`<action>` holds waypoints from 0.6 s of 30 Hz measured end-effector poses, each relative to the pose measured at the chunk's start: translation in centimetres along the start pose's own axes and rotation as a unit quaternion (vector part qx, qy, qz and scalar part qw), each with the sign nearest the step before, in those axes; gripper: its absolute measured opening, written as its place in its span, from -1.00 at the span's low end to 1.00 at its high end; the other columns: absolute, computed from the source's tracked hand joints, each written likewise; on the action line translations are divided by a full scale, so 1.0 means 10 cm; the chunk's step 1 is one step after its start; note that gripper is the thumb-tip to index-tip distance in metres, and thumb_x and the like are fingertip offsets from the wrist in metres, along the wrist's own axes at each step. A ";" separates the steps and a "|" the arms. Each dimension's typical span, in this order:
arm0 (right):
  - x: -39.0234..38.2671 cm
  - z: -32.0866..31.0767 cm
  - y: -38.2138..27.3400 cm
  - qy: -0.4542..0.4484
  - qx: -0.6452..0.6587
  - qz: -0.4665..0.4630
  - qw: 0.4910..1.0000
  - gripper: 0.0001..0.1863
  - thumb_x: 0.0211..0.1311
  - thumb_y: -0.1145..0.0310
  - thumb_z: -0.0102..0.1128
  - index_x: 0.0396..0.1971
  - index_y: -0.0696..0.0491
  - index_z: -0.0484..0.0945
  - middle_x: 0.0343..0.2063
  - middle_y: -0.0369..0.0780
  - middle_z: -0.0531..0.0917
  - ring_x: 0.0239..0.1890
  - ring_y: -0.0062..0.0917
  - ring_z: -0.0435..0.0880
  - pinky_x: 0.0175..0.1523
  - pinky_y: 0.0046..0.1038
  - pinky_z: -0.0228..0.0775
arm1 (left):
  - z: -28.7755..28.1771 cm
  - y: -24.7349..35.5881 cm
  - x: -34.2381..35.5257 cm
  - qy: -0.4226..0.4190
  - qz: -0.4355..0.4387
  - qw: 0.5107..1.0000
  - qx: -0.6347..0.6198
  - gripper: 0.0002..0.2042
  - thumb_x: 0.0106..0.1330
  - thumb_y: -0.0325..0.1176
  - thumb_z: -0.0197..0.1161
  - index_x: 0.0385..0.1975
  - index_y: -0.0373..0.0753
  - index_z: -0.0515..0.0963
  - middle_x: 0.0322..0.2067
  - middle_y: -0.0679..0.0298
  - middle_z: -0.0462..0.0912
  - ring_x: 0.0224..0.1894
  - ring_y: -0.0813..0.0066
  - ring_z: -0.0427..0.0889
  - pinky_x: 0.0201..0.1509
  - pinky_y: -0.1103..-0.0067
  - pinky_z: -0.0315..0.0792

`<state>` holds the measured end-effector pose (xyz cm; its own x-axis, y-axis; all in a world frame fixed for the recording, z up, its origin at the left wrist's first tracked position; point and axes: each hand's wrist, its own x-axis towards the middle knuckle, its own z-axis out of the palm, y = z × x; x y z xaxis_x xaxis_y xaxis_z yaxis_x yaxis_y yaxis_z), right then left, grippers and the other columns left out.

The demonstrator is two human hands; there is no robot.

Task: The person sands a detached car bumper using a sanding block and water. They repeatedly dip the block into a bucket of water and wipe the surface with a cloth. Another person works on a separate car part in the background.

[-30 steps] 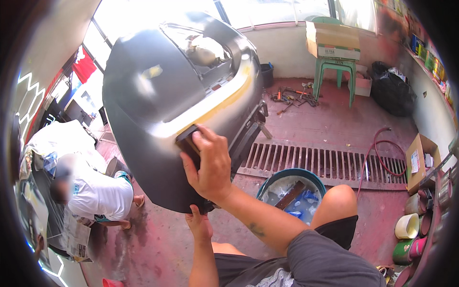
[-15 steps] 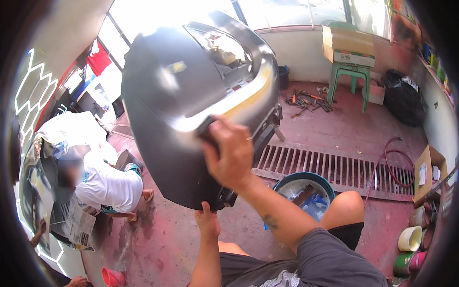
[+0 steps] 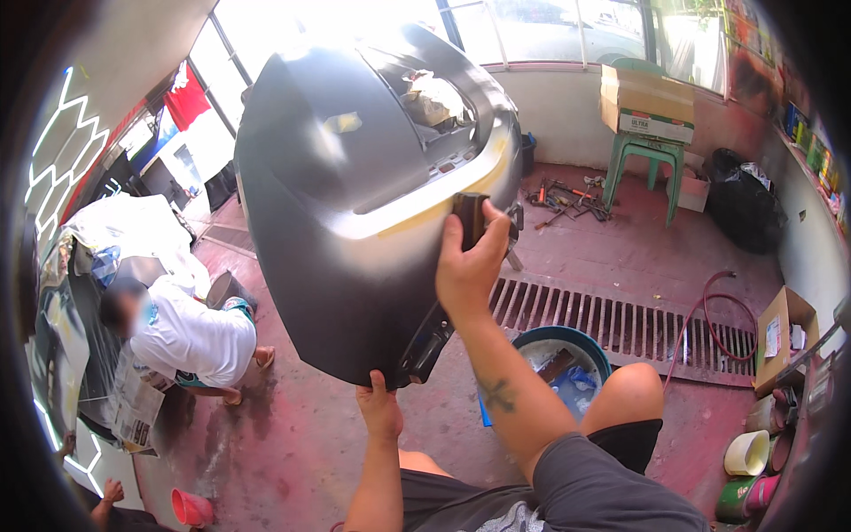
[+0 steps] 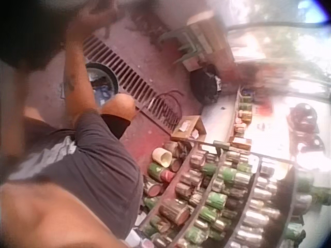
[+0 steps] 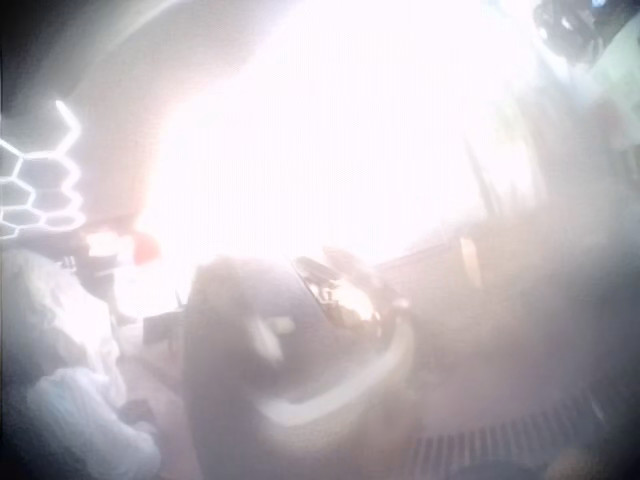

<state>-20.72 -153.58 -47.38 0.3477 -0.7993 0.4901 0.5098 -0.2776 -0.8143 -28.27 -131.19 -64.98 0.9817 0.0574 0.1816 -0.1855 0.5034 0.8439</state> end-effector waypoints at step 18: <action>-0.11 -0.02 -0.03 -0.013 -0.018 -0.022 1.000 -0.50 0.49 0.36 0.40 0.30 0.18 0.46 0.16 0.09 0.61 0.20 0.02 0.62 0.34 -0.06 0.44 | 0.02 0.05 0.04 -0.017 0.004 1.000 0.012 -0.55 0.57 -0.08 0.46 0.27 -0.23 0.63 0.19 0.27 0.77 0.19 0.38 0.76 0.36 0.31 0.60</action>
<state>-21.42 -152.77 -47.71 0.3470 -0.7720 0.5326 0.4955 -0.3313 -0.8030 -27.95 -131.11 -64.40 0.9780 0.0319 0.2061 -0.1956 0.4827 0.8536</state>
